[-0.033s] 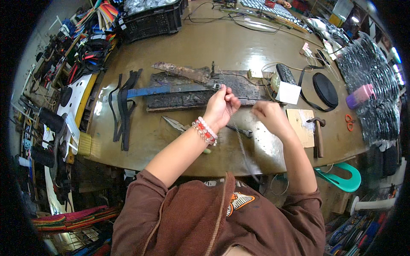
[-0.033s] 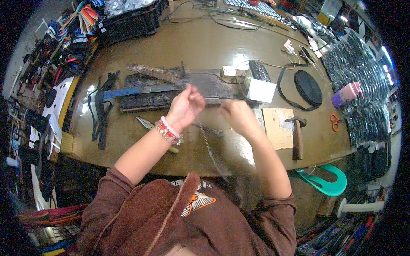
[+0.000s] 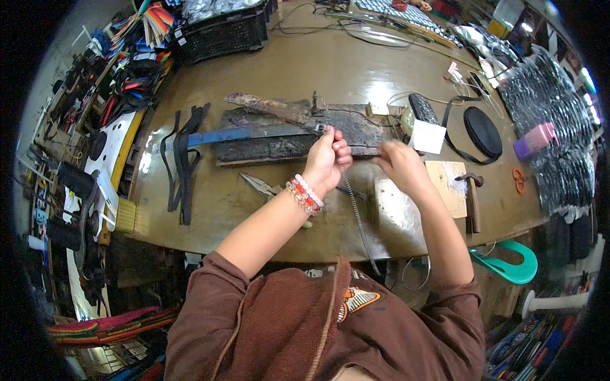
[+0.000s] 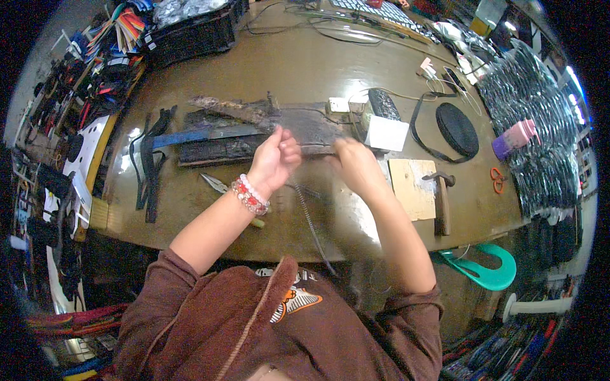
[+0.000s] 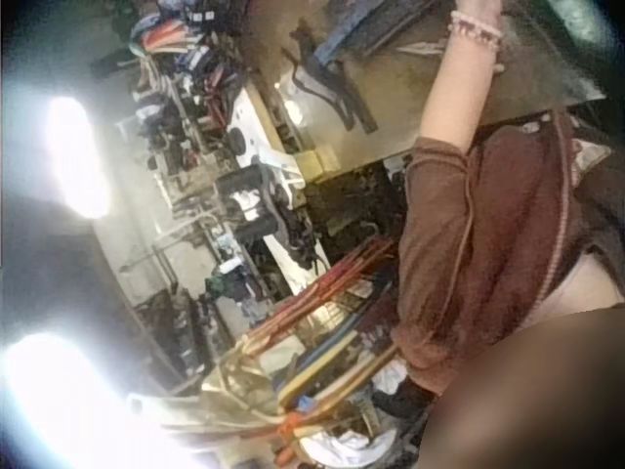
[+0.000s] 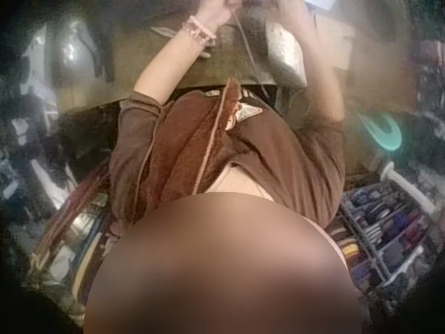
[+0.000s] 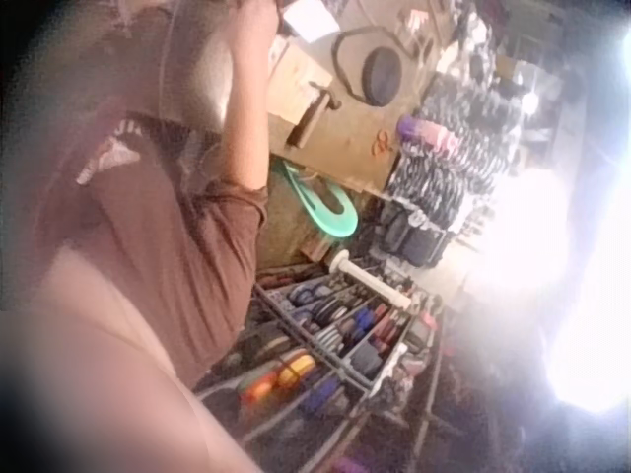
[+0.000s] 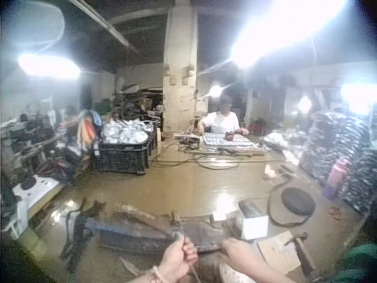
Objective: The person works on a zipper attached to a dark fabric strip, using pliers and a wrench to adjust the zipper slider and teeth. They repeatedly reposition the fabric and tools, occasionally touching their face.
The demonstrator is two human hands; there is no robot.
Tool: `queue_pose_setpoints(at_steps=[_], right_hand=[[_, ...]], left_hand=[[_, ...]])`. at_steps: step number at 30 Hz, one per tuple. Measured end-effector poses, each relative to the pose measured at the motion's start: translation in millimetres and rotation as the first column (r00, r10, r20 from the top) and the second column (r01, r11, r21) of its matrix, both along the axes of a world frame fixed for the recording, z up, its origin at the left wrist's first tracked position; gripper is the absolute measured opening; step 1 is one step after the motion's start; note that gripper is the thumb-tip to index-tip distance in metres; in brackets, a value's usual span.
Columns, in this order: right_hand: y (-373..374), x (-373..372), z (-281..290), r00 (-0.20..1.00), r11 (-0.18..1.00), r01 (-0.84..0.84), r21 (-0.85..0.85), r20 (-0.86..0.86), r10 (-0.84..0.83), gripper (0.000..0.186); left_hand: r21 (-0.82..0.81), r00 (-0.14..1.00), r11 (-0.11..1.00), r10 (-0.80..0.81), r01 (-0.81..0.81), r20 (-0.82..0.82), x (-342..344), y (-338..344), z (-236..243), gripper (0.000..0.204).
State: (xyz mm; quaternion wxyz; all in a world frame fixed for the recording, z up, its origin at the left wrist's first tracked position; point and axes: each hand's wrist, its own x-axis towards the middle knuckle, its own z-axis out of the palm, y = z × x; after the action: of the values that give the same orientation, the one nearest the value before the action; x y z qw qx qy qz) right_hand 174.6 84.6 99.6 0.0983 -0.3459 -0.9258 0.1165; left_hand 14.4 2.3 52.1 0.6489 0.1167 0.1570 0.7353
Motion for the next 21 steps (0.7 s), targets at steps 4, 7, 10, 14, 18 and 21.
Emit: queue_pose_setpoints(at_steps=[4, 7, 10, 14, 18, 21], right_hand=[[28, -32, -21, 0.91, 0.858, -0.412, 0.307, 0.186, 0.371, 0.075], [47, -71, -34, 0.871, 0.824, -0.463, 0.326, 0.339, 0.355, 0.076], [54, -93, -35, 0.828, 0.858, -0.462, 0.227, 0.457, 0.325, 0.077], [57, -100, -26, 0.762, 0.848, -0.509, 0.149, 0.536, 0.363, 0.083], [57, -108, -23, 0.711, 0.831, -0.537, 0.147, 0.608, 0.352, 0.091], [58, -112, -23, 0.725, 0.853, -0.502, 0.142, 0.607, 0.325, 0.095]], left_hand=[[-0.164, 0.967, 0.959, 0.209, -0.231, -0.143, 14, 4, -1, 0.026], [-0.169, 0.841, 0.911, 0.259, -0.377, -0.475, 22, 1, -3, 0.027], [-0.01, 0.496, 0.869, 0.273, -0.495, -0.824, 19, -3, -8, 0.029], [0.14, 0.053, 0.819, 0.203, -0.557, -0.978, 12, -12, -9, 0.026], [0.247, -0.135, 0.829, 0.208, -0.502, -0.969, 12, -21, -3, 0.023], [0.236, -0.142, 0.849, 0.192, -0.473, -0.971, 14, -24, 3, 0.02]])
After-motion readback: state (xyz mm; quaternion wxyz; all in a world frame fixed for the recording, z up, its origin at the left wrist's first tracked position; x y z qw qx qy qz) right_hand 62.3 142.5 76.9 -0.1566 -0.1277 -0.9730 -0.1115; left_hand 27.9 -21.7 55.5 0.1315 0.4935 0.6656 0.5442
